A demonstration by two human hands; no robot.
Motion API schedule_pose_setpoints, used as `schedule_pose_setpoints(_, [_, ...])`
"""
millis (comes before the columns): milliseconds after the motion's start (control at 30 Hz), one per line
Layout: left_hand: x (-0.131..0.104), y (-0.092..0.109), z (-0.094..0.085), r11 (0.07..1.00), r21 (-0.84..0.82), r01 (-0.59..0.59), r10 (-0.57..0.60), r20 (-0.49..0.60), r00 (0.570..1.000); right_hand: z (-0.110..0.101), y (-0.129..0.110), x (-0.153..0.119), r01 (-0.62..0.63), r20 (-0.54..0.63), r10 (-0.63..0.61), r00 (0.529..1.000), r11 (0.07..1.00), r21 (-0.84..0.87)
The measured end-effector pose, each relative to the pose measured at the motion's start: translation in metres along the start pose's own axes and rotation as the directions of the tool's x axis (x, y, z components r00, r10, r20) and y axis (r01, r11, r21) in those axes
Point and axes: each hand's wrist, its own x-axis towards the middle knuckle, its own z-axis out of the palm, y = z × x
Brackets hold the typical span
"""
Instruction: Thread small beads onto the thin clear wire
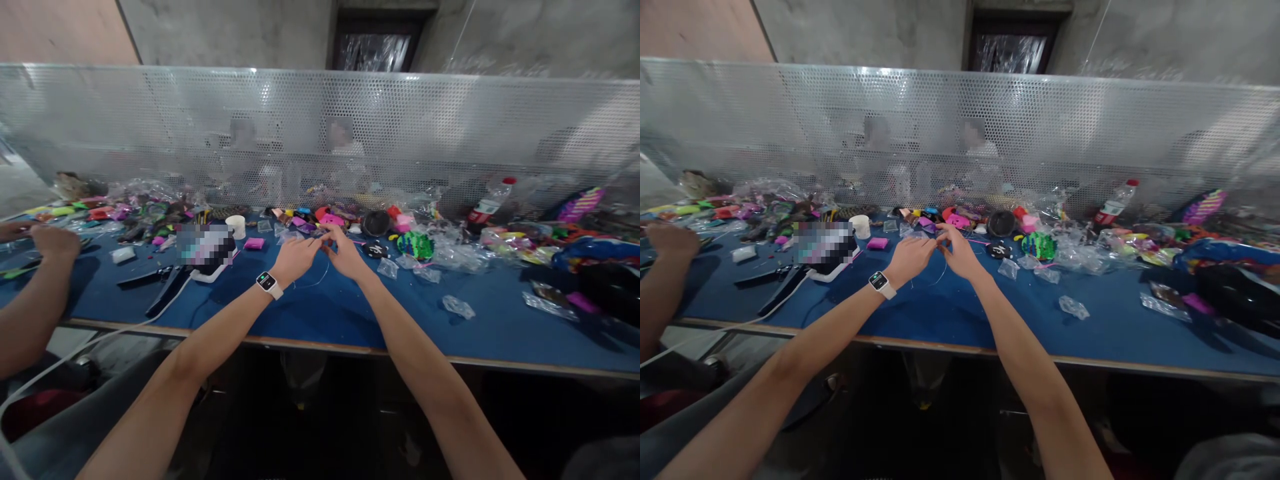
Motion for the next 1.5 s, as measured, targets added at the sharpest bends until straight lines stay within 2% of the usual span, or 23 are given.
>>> schedule_pose_setpoints(100, [0.001,-0.002,0.001,1.0,-0.026,0.006,-0.007,-0.021,1.0,0.002,0.001,0.001,-0.069,0.026,0.067,0.997,0.993,0.098])
schedule_pose_setpoints(200, [0.001,-0.006,0.002,0.992,-0.105,0.066,-0.072,-0.054,0.996,0.002,-0.005,0.0,-0.056,0.032,0.053,0.998,0.994,0.093])
schedule_pose_setpoints(333, [0.002,-0.011,0.001,0.972,-0.209,0.108,-0.123,-0.059,0.991,-0.003,-0.015,-0.003,0.049,0.043,-0.048,0.998,0.999,-0.022])
schedule_pose_setpoints(433, [0.002,-0.01,0.0,0.966,-0.227,0.12,-0.131,-0.035,0.991,-0.007,-0.017,-0.003,0.076,0.06,-0.07,0.996,0.992,-0.104])
schedule_pose_setpoints(733, [0.001,-0.006,0.001,0.972,-0.214,0.097,-0.106,-0.03,0.994,-0.019,-0.01,0.001,0.119,0.124,-0.081,0.989,0.934,-0.338])
schedule_pose_setpoints(967, [0.001,-0.003,0.001,0.989,-0.145,0.034,-0.04,-0.034,0.999,-0.027,-0.014,-0.002,0.212,0.072,-0.202,0.977,0.859,-0.465])
schedule_pose_setpoints(1100, [0.0,-0.005,0.002,0.996,-0.088,-0.023,0.017,-0.069,0.997,-0.027,-0.01,0.0,0.22,0.065,-0.213,0.975,0.884,-0.413])
schedule_pose_setpoints(1233, [-0.001,-0.007,0.004,0.995,-0.037,-0.089,0.083,-0.141,0.987,-0.029,-0.007,0.001,0.183,0.013,-0.185,0.983,0.952,-0.245])
schedule_pose_setpoints(1333, [-0.001,-0.006,0.005,0.991,0.0,-0.135,0.132,-0.181,0.975,-0.031,-0.007,0.001,0.116,-0.011,-0.118,0.993,0.985,-0.127])
schedule_pose_setpoints(1500, [-0.003,0.001,0.004,0.987,0.014,-0.16,0.159,-0.24,0.958,-0.038,-0.008,0.001,0.029,0.079,-0.032,0.996,0.999,0.038])
